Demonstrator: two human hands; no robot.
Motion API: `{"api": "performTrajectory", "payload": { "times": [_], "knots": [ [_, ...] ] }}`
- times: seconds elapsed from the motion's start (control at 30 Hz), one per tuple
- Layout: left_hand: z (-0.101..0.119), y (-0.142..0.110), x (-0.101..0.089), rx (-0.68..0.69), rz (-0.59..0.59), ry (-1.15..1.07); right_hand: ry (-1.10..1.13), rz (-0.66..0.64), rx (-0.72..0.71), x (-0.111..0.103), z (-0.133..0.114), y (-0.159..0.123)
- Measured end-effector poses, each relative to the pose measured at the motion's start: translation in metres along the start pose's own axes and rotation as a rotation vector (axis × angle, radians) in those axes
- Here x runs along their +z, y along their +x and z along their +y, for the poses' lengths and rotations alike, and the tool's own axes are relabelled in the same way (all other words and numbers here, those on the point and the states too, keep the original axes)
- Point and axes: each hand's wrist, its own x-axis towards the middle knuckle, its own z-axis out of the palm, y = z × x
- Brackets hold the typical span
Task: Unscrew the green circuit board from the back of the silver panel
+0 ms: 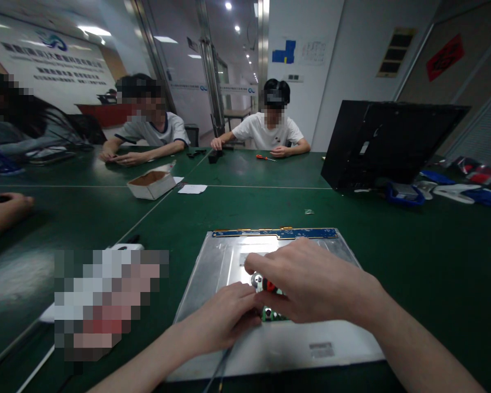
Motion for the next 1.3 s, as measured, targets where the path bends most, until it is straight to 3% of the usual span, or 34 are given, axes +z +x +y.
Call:
{"api": "performTrajectory", "payload": {
  "times": [1.3],
  "knots": [
    [0.0091, 0.0023, -0.0064, 0.071, 0.031, -0.033, 0.065, -0.033, -0.083, -0.0035, -0.0025, -0.0029]
  ]
}}
